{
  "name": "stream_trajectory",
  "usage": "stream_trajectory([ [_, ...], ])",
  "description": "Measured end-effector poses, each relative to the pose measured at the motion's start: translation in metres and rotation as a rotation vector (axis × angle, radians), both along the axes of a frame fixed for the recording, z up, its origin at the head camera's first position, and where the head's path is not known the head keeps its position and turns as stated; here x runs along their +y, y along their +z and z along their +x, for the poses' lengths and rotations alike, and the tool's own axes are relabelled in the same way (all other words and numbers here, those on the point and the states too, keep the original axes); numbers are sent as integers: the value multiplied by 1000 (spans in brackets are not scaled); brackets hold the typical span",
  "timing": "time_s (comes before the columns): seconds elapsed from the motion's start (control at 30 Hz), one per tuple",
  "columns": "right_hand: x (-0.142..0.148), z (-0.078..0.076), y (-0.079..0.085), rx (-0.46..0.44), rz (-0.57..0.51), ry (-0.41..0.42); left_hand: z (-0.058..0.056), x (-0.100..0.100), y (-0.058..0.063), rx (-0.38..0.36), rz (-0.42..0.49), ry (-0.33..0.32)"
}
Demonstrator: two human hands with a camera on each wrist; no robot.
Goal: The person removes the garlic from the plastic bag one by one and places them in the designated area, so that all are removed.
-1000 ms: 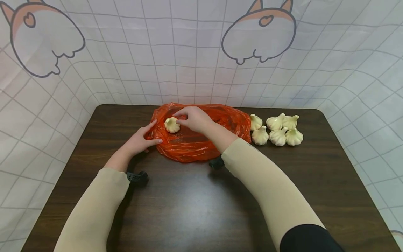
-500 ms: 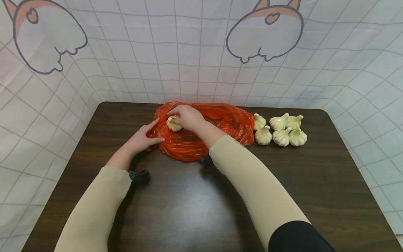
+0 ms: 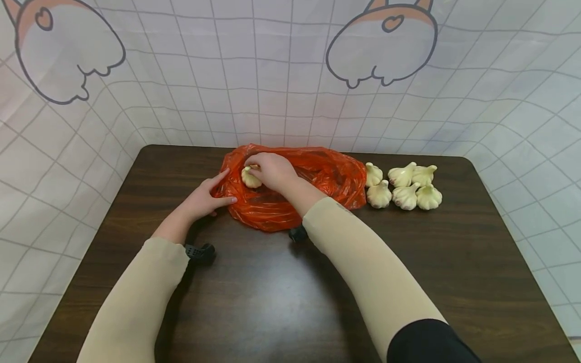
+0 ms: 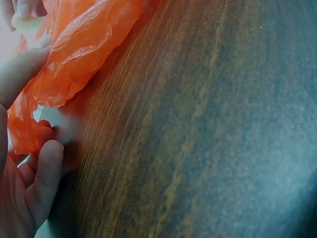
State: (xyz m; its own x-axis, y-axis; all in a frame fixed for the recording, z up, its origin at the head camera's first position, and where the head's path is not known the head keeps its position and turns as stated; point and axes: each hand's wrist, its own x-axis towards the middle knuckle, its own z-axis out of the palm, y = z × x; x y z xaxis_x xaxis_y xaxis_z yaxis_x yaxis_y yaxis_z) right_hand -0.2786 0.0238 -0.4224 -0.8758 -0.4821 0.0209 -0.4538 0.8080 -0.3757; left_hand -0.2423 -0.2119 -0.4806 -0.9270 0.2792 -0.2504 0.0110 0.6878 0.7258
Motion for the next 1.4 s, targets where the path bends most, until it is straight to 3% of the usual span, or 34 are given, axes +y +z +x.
stream_trajectory([
  [0.33,26,7,10,38,-179,-113,-1,0,0,8,-12,-6],
  [0.7,59,28,39,25,-324,-191,-1,2,1,9,-22,-1],
  [1.17,118,63,69,68,-499,-236,0,1,3,1,-32,-9],
  [1.4,162,85,71,76,-531,-312,-1,2,4,-9,-30,-8],
])
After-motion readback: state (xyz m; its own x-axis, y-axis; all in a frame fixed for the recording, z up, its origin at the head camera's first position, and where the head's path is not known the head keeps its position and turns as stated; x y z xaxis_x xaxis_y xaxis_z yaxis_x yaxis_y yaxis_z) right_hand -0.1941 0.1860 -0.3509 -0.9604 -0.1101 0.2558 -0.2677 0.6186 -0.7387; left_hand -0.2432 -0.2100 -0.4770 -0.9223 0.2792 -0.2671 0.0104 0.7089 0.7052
